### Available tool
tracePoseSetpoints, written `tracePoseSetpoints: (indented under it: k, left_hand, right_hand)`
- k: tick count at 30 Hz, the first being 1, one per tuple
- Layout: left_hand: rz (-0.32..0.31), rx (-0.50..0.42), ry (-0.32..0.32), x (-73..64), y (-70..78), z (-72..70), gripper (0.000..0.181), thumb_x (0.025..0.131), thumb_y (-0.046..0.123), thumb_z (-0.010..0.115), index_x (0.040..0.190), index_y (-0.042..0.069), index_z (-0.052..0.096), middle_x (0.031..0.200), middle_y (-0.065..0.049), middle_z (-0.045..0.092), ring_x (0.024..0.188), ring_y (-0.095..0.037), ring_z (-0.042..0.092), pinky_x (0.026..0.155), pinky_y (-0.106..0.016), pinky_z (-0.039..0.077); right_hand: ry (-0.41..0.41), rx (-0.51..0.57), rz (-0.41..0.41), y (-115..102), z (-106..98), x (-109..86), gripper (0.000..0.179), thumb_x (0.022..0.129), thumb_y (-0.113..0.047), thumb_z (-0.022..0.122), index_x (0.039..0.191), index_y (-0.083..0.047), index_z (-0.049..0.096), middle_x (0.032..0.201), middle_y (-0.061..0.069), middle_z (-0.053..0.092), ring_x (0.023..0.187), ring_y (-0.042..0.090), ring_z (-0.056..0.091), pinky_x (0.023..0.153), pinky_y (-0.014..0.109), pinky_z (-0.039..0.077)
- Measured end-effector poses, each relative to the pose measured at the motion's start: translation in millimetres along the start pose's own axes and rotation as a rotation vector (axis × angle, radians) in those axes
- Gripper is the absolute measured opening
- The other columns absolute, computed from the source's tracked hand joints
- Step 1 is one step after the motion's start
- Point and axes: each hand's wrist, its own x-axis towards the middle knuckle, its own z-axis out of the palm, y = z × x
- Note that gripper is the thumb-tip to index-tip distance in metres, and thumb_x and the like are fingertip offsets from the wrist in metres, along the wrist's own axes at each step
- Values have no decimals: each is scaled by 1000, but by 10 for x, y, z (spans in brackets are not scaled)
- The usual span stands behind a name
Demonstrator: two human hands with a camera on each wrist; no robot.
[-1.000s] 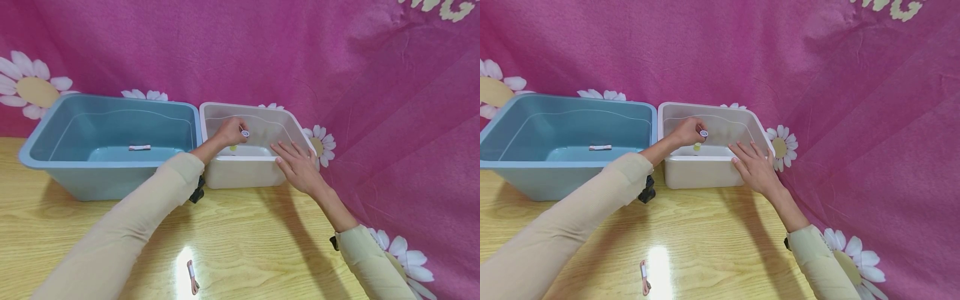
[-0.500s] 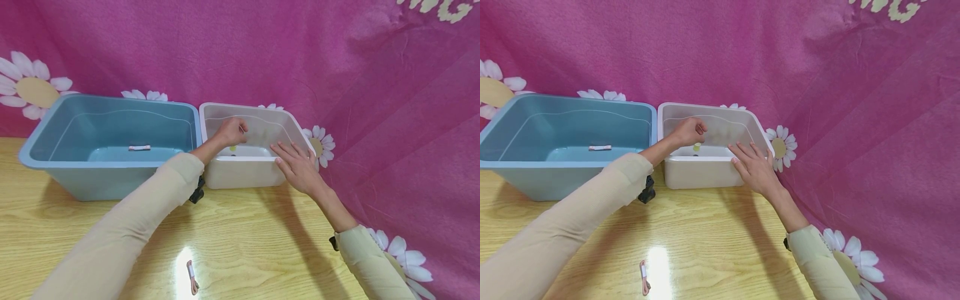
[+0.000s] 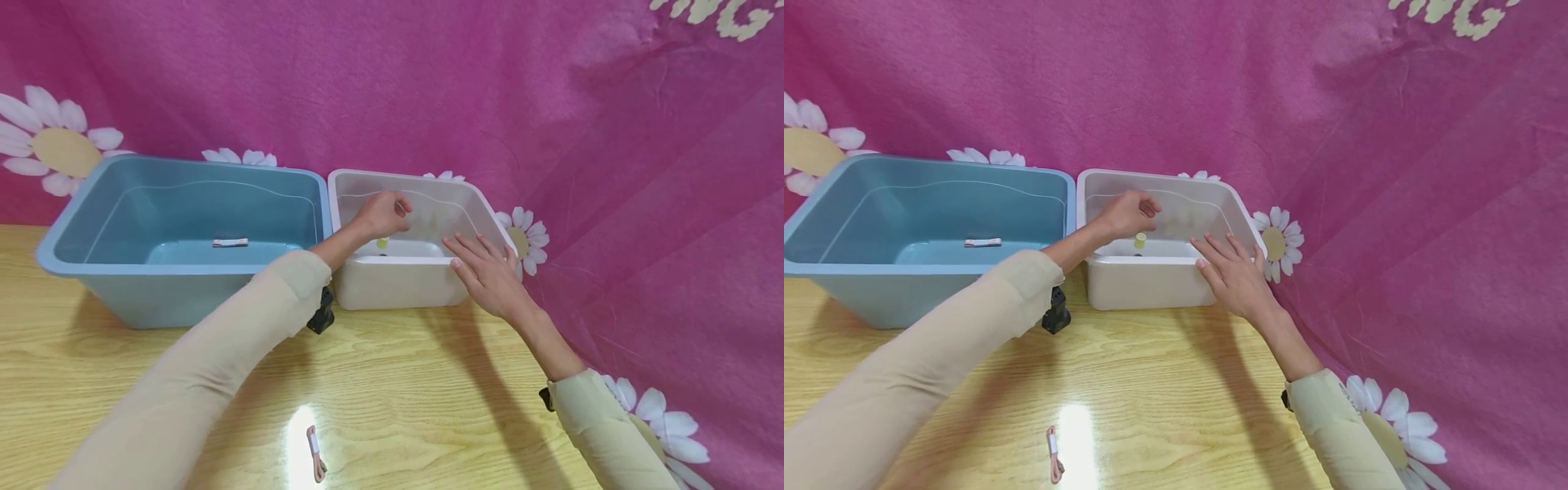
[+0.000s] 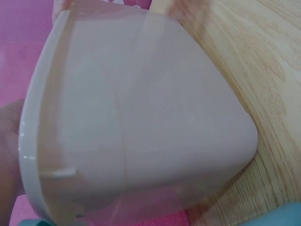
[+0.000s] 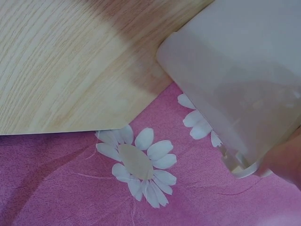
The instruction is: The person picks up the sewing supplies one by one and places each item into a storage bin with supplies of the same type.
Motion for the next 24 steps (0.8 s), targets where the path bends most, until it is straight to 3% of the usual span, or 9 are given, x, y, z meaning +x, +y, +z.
tracePoseSetpoints:
  k: [12, 24]
  left_hand:
    - [17, -108, -31, -77, 118, -85, 28, 88, 2, 70, 116, -1, 64, 114, -17, 67, 107, -24, 61, 89, -29, 50]
    - [72, -167, -78, -287, 155, -218, 27, 89, 1, 68, 115, 0, 63, 116, -17, 66, 110, -23, 60, 90, -30, 50]
  right_hand:
    - [-3, -10, 2, 1, -5, -1, 48, 107, -43, 38, 152, -27, 45, 156, 4, 40, 144, 40, 26, 107, 72, 5]
    - [8, -14, -13, -1, 2, 1, 48, 107, -42, 38, 151, -25, 46, 155, 5, 41, 142, 42, 28, 106, 73, 6]
